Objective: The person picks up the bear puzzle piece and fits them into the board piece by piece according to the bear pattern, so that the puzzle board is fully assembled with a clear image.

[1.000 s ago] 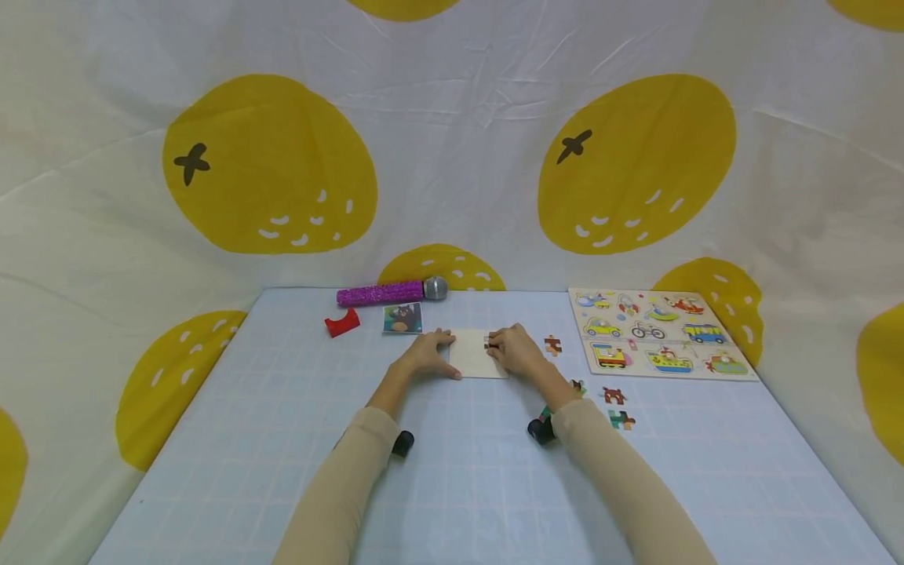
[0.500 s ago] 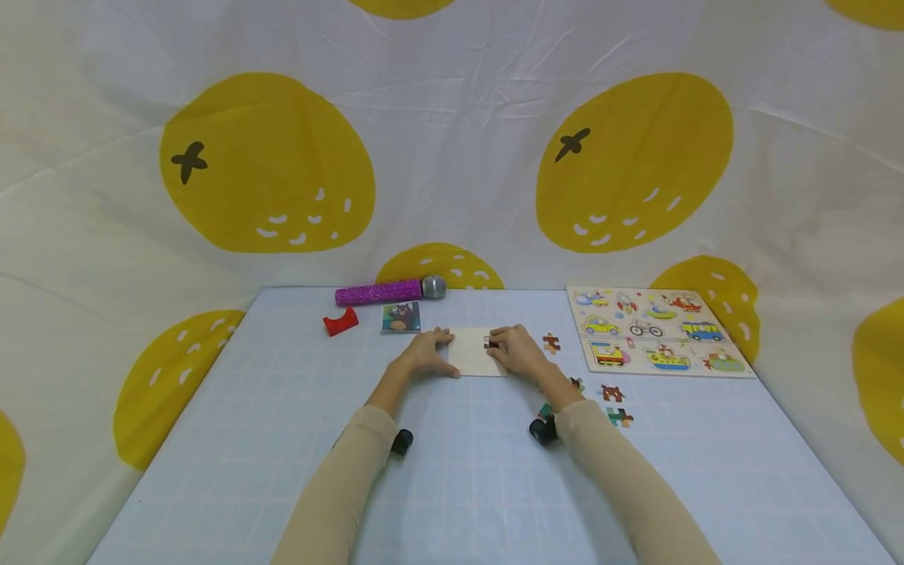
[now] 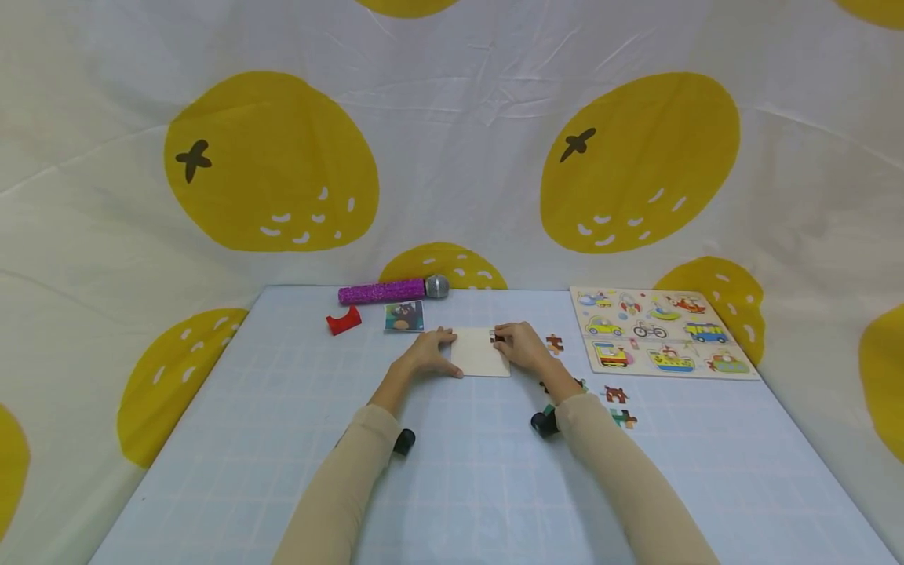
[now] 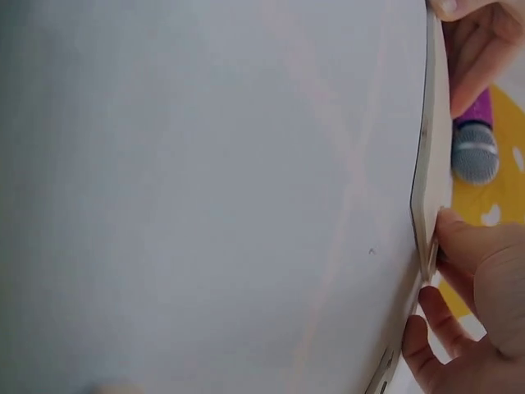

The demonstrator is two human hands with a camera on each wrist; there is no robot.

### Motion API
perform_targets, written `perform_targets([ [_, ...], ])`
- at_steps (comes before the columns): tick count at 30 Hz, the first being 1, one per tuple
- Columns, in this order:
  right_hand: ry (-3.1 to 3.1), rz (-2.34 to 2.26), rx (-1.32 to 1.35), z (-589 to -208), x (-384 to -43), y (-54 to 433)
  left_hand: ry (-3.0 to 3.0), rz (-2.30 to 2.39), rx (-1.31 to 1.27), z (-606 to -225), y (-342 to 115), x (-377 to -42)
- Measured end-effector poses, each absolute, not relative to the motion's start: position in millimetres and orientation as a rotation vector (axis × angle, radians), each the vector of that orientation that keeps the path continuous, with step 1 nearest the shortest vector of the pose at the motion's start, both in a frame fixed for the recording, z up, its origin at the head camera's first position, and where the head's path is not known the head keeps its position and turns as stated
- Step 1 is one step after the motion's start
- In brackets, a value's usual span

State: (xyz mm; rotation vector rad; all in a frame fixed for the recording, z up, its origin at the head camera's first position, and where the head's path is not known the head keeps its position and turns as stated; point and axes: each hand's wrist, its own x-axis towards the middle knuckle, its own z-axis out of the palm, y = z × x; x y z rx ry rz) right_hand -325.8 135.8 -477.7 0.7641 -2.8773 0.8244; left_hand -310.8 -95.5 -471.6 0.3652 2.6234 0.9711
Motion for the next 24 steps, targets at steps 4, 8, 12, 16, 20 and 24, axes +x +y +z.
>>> perform_targets([
  [4, -2.889, 0.903, 0.721, -476, -326, 136, 2.634, 0.917, 0.362, -467, -93, -312],
  [8, -2.923, 0.978, 0.646, -475, -326, 137, 2.635, 0.801, 0.369, -462, -87, -315],
  [12, -2.968, 1.037, 0.545, -474, -327, 139, 2.650, 0.641, 0.447, -459, -78, -320],
  [16, -3.002, 1.099, 0.426, -474, -329, 142, 2.679, 0.528, 0.533, -458, -70, -324],
  [20, -2.974, 1.204, 0.294, -475, -332, 145, 2.718, 0.482, 0.513, -453, -63, -325],
  [24, -2.889, 1.383, 0.170, -476, -332, 149, 2.741, 0.427, 0.385, -450, -61, -323],
])
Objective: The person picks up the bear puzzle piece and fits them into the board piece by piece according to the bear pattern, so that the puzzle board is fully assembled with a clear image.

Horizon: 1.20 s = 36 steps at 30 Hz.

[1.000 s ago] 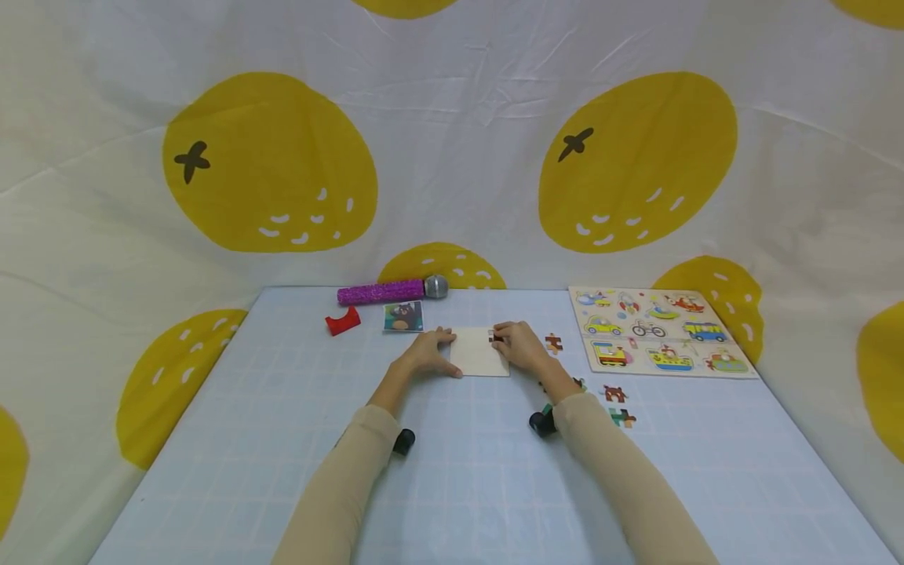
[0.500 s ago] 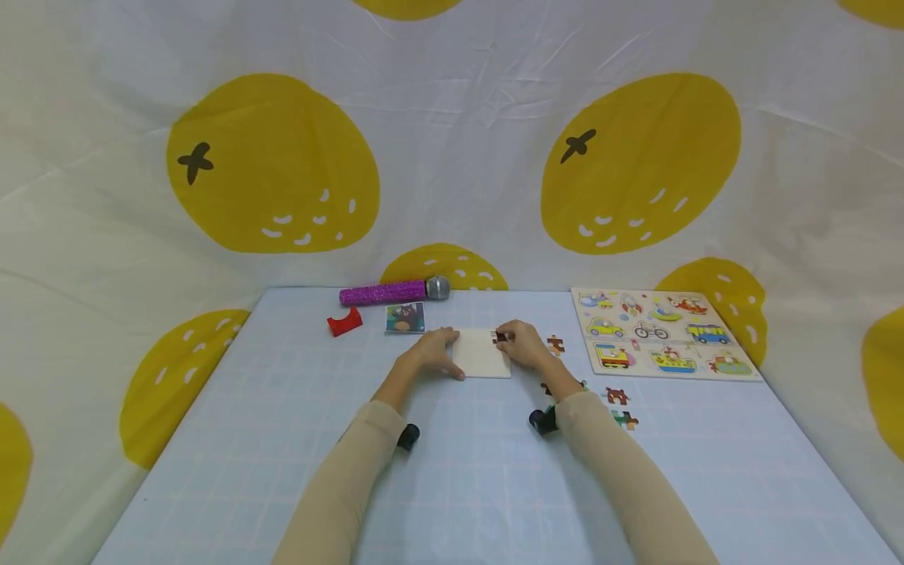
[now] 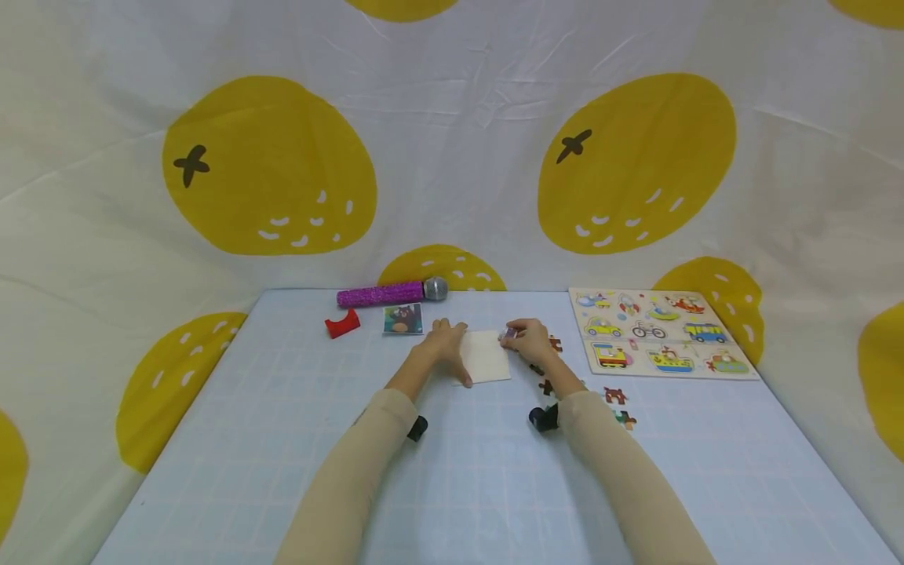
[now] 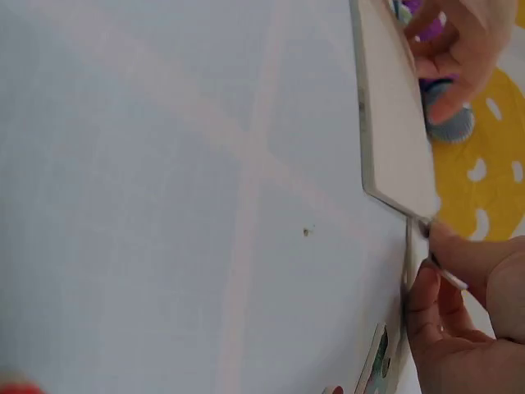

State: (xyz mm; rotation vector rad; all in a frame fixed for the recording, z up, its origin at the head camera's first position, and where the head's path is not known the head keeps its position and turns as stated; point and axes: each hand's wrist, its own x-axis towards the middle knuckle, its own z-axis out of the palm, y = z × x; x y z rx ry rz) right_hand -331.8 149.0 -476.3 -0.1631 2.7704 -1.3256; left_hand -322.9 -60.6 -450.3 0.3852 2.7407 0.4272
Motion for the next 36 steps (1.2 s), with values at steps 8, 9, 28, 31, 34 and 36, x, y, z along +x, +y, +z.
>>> perform_targets([
  [8, 2.667, -1.513, 0.010, -479, -332, 162, 2.712, 1.081, 0.276, -451, -83, -329],
  [9, 2.670, -1.501, 0.006, -479, -332, 162, 2.701, 1.225, 0.256, -452, -88, -331],
  [28, 2.677, -1.517, 0.038, -477, -330, 163, 2.934, 1.123, 0.788, -462, -67, -311],
  [31, 2.670, -1.563, 0.043, -477, -329, 163, 2.908, 1.020, 0.792, -473, -64, -309],
  [34, 2.658, -1.594, 0.053, -478, -327, 162, 2.890, 0.978, 0.735, -477, -63, -307],
  [36, 2.643, -1.612, 0.057, -478, -326, 162, 2.887, 0.965, 0.652, -478, -64, -305],
])
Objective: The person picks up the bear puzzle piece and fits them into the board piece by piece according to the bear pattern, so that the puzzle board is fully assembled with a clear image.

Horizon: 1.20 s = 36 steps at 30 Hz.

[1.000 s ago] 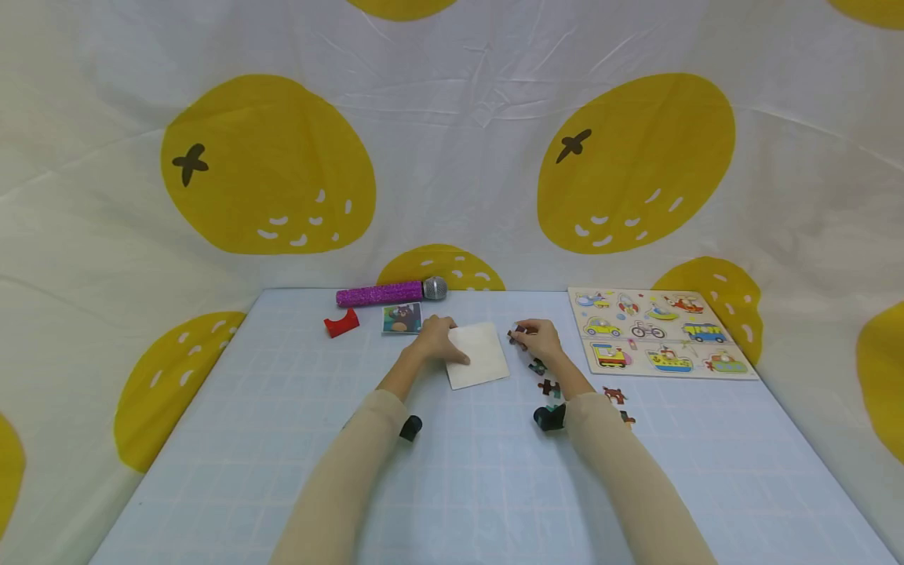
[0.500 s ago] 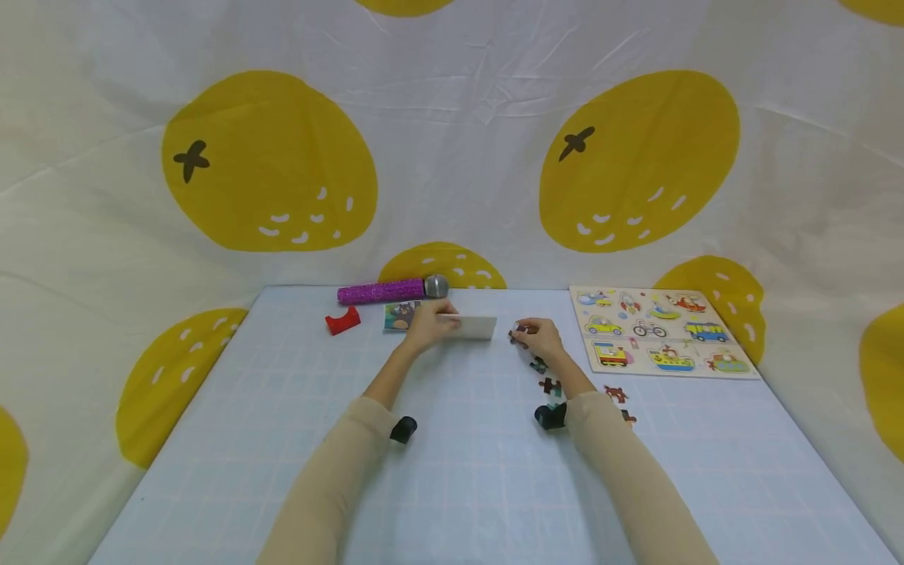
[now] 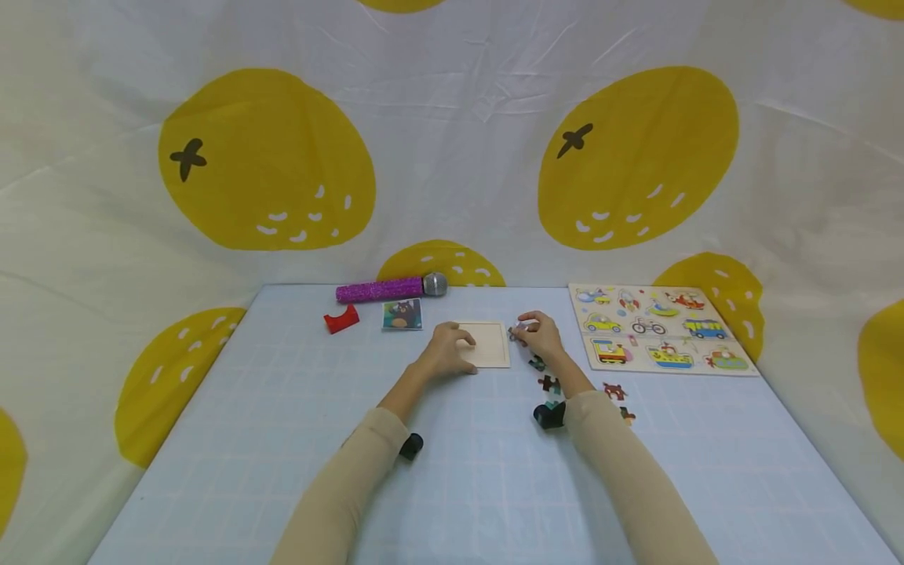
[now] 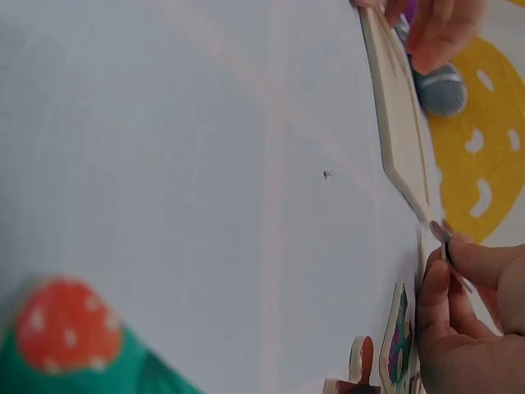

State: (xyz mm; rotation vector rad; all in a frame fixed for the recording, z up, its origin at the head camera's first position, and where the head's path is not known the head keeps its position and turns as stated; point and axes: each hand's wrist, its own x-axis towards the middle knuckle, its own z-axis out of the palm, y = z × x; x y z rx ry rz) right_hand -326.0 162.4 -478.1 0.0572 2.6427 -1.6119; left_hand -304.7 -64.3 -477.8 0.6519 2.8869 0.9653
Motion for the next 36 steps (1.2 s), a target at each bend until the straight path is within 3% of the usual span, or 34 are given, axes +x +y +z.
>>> perform_targets([
  [8, 2.627, -1.625, 0.025, -478, -329, 157, 2.826, 0.845, 0.449, -478, -72, -309],
  [14, 2.601, -1.587, -0.175, -479, -334, 146, 2.778, 0.761, 0.465, -475, -75, -317],
  [25, 2.873, -0.954, -0.573, -469, -333, 137, 2.778, 0.531, 0.527, -471, -75, -316],
  [36, 2.830, -0.904, -0.648, -467, -331, 144, 2.716, 0.659, 0.536, -468, -84, -309],
])
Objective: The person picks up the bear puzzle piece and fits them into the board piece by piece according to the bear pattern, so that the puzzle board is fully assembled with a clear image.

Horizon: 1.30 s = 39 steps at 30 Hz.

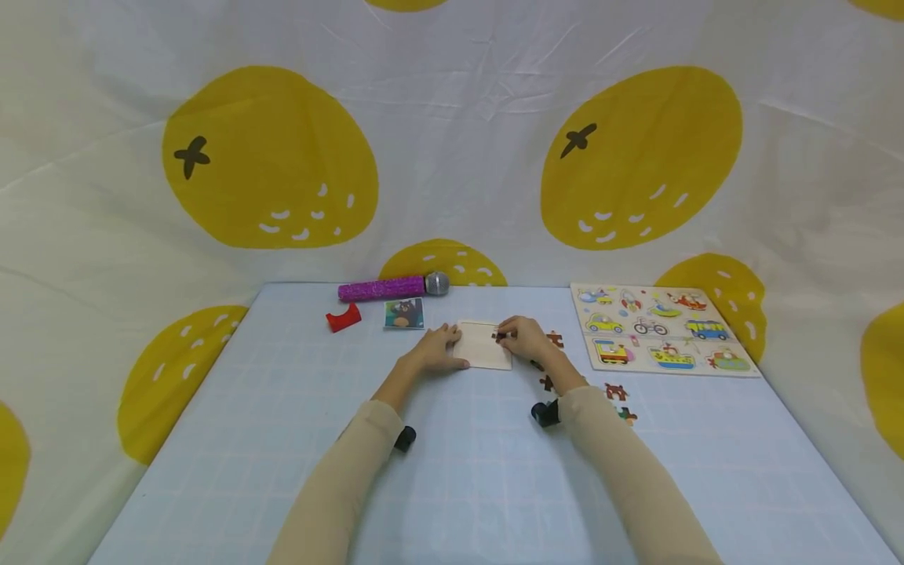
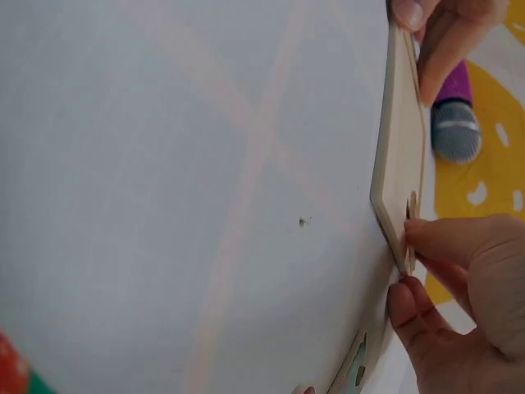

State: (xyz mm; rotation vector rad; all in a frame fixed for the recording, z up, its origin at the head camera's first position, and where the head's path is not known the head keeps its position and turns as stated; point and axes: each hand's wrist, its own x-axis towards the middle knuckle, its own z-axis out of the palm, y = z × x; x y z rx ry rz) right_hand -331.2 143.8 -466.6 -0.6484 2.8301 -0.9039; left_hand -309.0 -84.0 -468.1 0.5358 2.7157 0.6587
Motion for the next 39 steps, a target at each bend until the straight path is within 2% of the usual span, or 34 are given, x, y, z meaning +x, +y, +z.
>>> perform_targets([
  [13, 2.838, -0.967, -0.637, -471, -332, 143, 2.827, 0.622, 0.507, -474, -82, -308],
  [21, 2.807, -1.040, -0.532, -469, -336, 143, 2.864, 0.604, 0.498, -473, -79, -307],
  [30, 2.923, -1.026, -0.575, -482, -337, 139, 2.870, 0.551, 0.482, -472, -78, -306],
  [39, 2.934, -0.942, -0.583, -477, -339, 136, 2.881, 0.498, 0.494, -469, -80, -310],
])
